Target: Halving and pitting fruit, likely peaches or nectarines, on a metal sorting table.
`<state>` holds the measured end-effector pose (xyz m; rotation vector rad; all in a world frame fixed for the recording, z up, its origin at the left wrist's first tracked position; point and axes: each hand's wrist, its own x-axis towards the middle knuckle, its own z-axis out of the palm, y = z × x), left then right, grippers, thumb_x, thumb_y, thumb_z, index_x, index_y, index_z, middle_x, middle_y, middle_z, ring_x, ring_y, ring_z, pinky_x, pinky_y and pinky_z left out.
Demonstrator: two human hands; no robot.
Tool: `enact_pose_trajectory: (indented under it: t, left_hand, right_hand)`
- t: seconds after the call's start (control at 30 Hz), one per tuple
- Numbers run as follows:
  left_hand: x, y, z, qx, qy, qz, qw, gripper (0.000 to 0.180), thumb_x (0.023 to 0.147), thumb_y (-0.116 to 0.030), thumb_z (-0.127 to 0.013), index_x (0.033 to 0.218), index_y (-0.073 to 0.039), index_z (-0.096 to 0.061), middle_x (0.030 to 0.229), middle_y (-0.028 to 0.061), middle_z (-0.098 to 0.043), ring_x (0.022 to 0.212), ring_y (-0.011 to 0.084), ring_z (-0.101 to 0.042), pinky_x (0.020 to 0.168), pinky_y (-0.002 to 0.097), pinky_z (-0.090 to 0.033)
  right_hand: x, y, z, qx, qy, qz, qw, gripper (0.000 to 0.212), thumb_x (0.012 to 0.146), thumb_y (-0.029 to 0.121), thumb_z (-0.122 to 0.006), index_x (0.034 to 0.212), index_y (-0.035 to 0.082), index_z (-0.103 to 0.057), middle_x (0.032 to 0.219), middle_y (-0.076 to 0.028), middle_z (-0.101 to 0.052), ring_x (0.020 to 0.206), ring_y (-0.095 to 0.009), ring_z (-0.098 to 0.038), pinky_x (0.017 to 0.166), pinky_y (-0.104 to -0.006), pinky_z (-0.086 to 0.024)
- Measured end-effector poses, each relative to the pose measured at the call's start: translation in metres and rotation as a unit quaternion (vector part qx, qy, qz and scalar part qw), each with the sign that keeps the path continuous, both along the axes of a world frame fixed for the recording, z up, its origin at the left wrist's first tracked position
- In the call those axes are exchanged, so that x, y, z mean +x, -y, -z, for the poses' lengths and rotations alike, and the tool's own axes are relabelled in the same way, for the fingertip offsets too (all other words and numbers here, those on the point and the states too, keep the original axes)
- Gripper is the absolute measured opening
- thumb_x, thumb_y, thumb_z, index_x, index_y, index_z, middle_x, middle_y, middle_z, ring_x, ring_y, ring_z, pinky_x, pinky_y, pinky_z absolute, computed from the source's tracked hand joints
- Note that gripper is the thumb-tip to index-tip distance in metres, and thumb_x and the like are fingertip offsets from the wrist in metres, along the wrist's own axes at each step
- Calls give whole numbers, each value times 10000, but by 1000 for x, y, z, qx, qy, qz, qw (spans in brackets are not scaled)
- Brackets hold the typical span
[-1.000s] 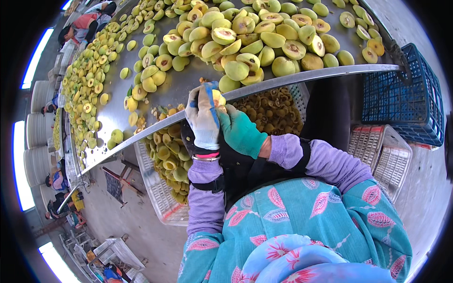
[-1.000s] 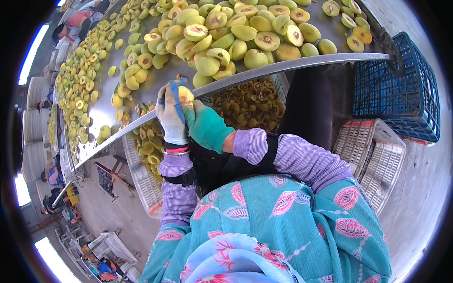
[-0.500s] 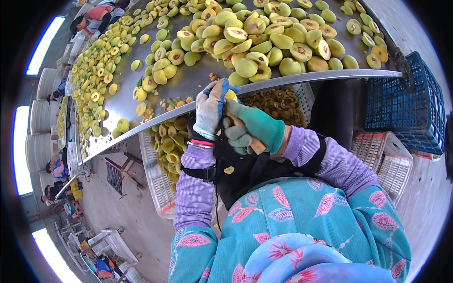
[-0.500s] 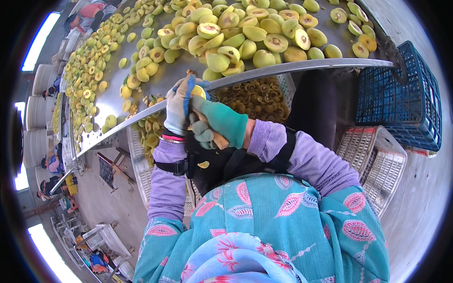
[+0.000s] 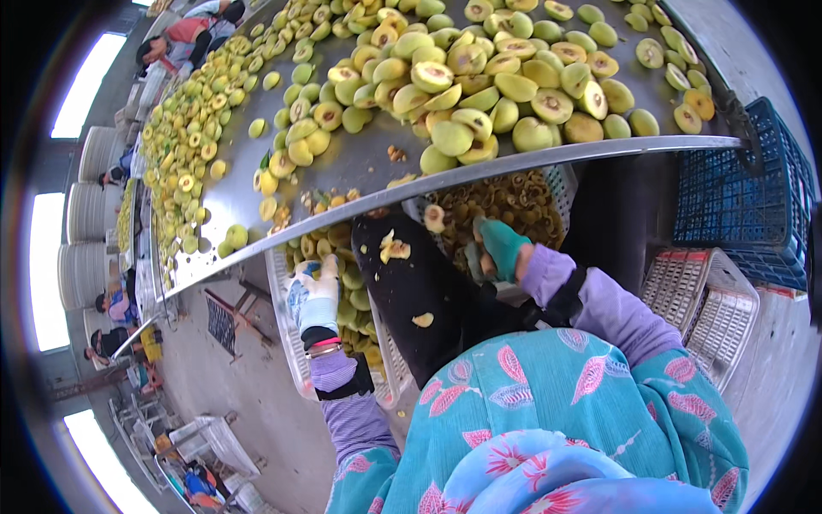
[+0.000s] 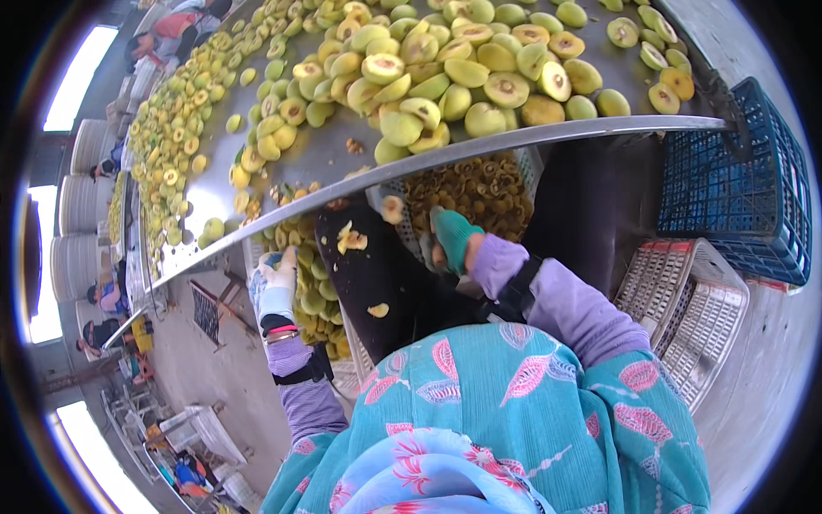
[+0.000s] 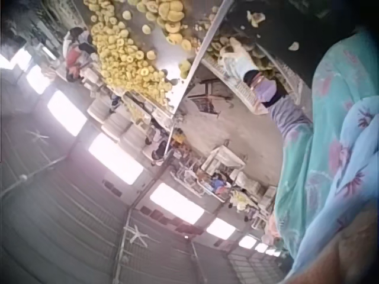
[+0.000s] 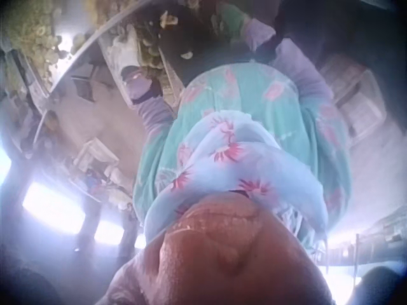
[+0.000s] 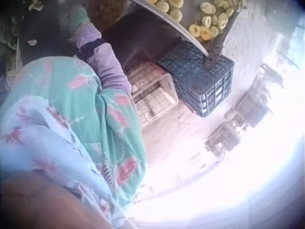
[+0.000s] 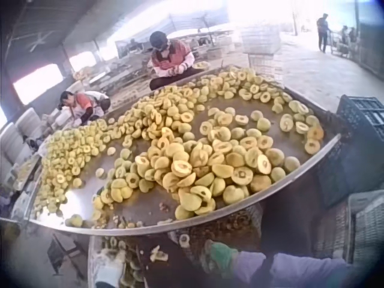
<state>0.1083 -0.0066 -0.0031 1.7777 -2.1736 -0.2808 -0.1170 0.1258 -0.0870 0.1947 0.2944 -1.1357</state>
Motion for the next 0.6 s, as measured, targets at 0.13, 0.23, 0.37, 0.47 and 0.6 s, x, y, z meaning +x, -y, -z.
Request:
enact_pose_trajectory:
  t: [0.13,0.23,0.37,0.47,0.6]
  left_hand:
    - [-116,-14,-32,-12,-99,187,977,539,733,-471,-659,989,2,-613,975,202,-622,913,342,-592,806,408,-463]
    - [-201,-22,-7,-93,25,306,947,568,719,-439,-689,1072,-5,-592,927,194,-643,886,306,-618,802,358,-470]
    - [-171,15,0,351,-389,304,795,538,805,-300,-625,1230,-3,-480,987,127,-619,801,242,-634,675,296,-524]
    - [-132,8,-17,508,-598,316,533,568,835,-180,-532,1325,34,-343,1123,173,-553,881,249,-614,790,302,-517]
    - [-128,-16,-12,442,-621,289,579,557,840,-213,-514,1305,56,-370,1175,182,-519,1095,289,-520,977,382,-406]
  right_hand:
    - [2,-29,-21,150,-243,-31,958,393,888,527,-447,808,144,-483,576,26,-412,459,-104,-402,421,-286,-321]
    - [-2,-33,-53,168,-330,-4,929,461,849,589,-479,798,131,-484,589,16,-432,474,-106,-406,426,-283,-331]
    - [-15,-34,-48,57,-547,160,819,400,932,392,-445,880,8,-543,666,-92,-565,540,-209,-532,510,-362,-416]
    - [-18,-17,-85,-60,-780,211,586,405,908,382,-483,876,-19,-529,692,-244,-573,669,-391,-587,576,-447,-439]
    - [-14,-7,-88,-101,-850,165,489,398,908,379,-487,863,-13,-536,669,-234,-579,647,-419,-578,550,-482,-437]
